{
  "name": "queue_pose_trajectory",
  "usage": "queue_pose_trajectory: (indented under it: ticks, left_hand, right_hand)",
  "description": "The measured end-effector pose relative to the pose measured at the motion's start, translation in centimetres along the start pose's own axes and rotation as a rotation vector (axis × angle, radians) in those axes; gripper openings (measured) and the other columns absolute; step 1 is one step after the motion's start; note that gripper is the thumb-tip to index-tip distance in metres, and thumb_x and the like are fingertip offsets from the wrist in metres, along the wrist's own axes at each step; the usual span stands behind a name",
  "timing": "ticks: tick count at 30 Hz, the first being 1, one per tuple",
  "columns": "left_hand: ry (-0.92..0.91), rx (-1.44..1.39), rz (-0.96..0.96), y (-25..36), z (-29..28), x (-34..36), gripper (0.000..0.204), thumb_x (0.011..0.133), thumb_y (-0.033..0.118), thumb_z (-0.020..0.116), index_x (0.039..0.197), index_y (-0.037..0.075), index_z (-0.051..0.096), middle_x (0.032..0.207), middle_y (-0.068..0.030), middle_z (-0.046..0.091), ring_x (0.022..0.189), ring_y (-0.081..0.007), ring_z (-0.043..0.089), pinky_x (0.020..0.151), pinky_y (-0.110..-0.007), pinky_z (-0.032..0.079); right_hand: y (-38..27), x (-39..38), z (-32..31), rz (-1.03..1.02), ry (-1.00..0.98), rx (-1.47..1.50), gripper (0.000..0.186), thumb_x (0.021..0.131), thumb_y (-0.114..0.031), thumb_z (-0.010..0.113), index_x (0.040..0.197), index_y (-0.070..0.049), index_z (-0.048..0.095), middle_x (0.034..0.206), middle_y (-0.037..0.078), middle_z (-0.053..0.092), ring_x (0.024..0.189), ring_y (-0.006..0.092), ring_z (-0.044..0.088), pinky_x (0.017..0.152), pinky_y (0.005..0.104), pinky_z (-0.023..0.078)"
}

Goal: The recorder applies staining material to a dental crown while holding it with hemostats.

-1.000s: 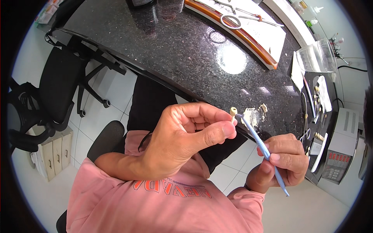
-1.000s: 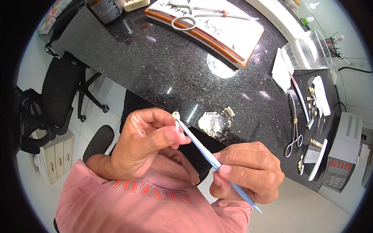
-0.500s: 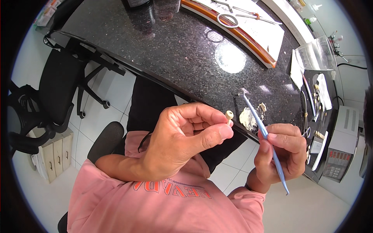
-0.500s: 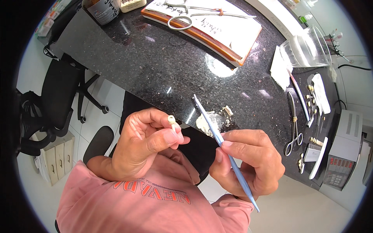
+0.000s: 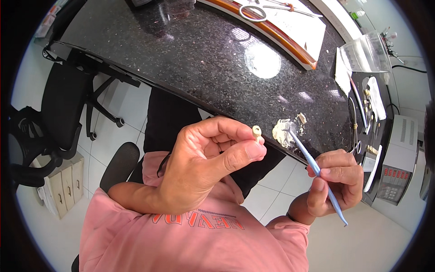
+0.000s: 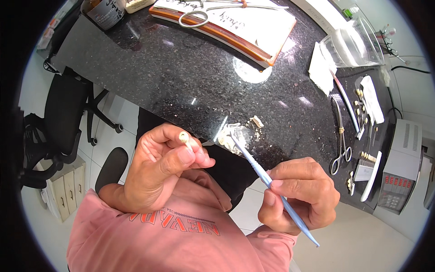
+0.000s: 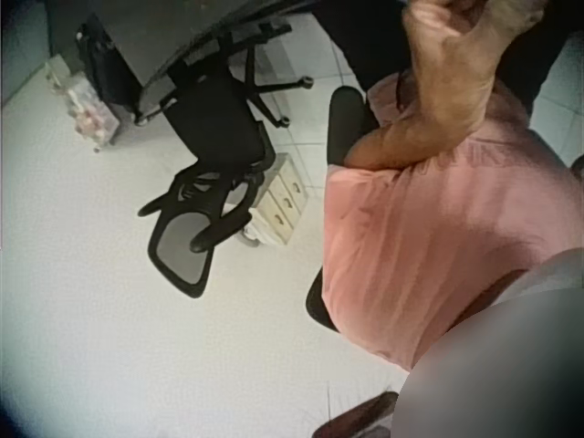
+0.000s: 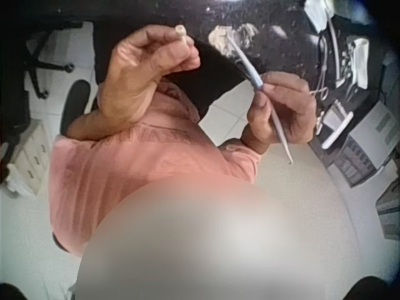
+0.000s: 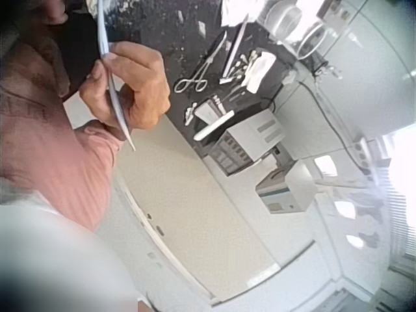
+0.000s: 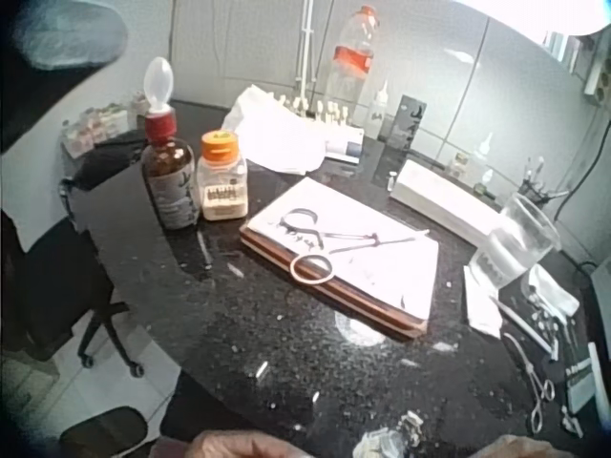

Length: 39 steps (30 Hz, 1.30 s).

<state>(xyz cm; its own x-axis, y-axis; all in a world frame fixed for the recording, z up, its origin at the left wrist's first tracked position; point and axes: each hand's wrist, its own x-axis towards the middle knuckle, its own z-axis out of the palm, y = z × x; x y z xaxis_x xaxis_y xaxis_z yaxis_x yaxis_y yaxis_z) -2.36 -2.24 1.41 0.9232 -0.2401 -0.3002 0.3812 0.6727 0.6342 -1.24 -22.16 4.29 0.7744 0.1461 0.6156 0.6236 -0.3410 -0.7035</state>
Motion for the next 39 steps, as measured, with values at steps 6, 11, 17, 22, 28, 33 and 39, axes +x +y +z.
queue_pose_trajectory:
  ticks: [6, 11, 17, 22, 28, 33, 39]
  left_hand:
    - [0.001, 0.007, 0.052, -0.3, 0.1, 0.0, 0.01, 0.084, 0.005, 0.06, 0.094, 0.006, 0.057, 0.084, -0.0072, 0.062, 0.081, -0.0153, 0.062, 0.082, -0.039, 0.053]
    - [0.034, -0.003, 0.025, 0.0, 0.4, 0.0, 0.009, 0.084, 0.006, 0.06, 0.093, 0.006, 0.058, 0.084, -0.0066, 0.061, 0.079, -0.0144, 0.062, 0.083, -0.039, 0.053]
    - [0.048, -0.026, -0.021, 0.5, 0.7, 0.0, 0.007, 0.084, 0.007, 0.061, 0.089, 0.003, 0.058, 0.084, -0.007, 0.06, 0.077, -0.0138, 0.062, 0.082, -0.038, 0.053]
    - [0.081, -0.029, -0.037, 0.7, 0.8, 0.0, 0.01, 0.084, 0.008, 0.062, 0.087, 0.001, 0.057, 0.081, -0.0088, 0.062, 0.076, -0.0146, 0.063, 0.08, -0.033, 0.054]
    - [-0.024, -0.114, -0.063, 0.9, 0.2, -0.1, 0.02, 0.083, 0.003, 0.063, 0.1, -0.006, 0.058, 0.09, -0.0103, 0.064, 0.084, -0.0114, 0.062, 0.079, -0.023, 0.051]
    - [-0.011, -0.088, -0.06, 0.9, 0.2, -0.1, 0.02, 0.083, 0.003, 0.063, 0.1, -0.006, 0.058, 0.09, -0.0105, 0.064, 0.083, -0.0113, 0.061, 0.078, -0.023, 0.05]
    - [-0.006, -0.084, -0.062, 1.0, 0.3, -0.1, 0.02, 0.083, 0.004, 0.064, 0.099, -0.006, 0.058, 0.089, -0.0105, 0.064, 0.082, -0.0112, 0.061, 0.077, -0.022, 0.05]
  right_hand:
    - [-0.1, 0.2, -0.3, -0.002, -0.076, -0.007, 0.017, 0.061, 0.001, 0.066, 0.074, -0.001, 0.056, 0.062, 0.013, 0.06, 0.05, 0.0161, 0.057, 0.041, 0.0219, 0.041]
    - [0.1, 0.1, -0.4, -0.006, -0.08, -0.018, 0.017, 0.061, 0.001, 0.066, 0.075, 0.0, 0.056, 0.063, 0.013, 0.06, 0.049, 0.0164, 0.057, 0.042, 0.0222, 0.042]
    - [0.0, 0.2, 0.4, -0.092, -0.039, 0.066, 0.017, 0.063, 0.002, 0.067, 0.076, 0.001, 0.055, 0.064, 0.013, 0.058, 0.049, 0.0163, 0.057, 0.043, 0.0233, 0.046]
    - [0.8, 0.6, 2.6, -0.274, 0.082, 0.235, 0.017, 0.067, 0.002, 0.069, 0.077, 0.005, 0.055, 0.065, 0.014, 0.056, 0.048, 0.0172, 0.057, 0.038, 0.0238, 0.049]
    - [1.0, 0.7, 3.1, -0.303, 0.075, 0.268, 0.018, 0.065, 0.005, 0.069, 0.077, 0.005, 0.055, 0.065, 0.014, 0.056, 0.048, 0.0183, 0.058, 0.038, 0.0242, 0.05]
    - [0.6, 0.8, 2.7, -0.254, 0.012, 0.195, 0.019, 0.064, 0.006, 0.069, 0.077, 0.004, 0.056, 0.066, 0.014, 0.058, 0.049, 0.0187, 0.059, 0.04, 0.0249, 0.05]
    - [0.6, 0.6, 2.6, -0.245, 0.019, 0.184, 0.019, 0.064, 0.005, 0.069, 0.077, 0.004, 0.056, 0.065, 0.014, 0.058, 0.051, 0.019, 0.06, 0.04, 0.0246, 0.049]
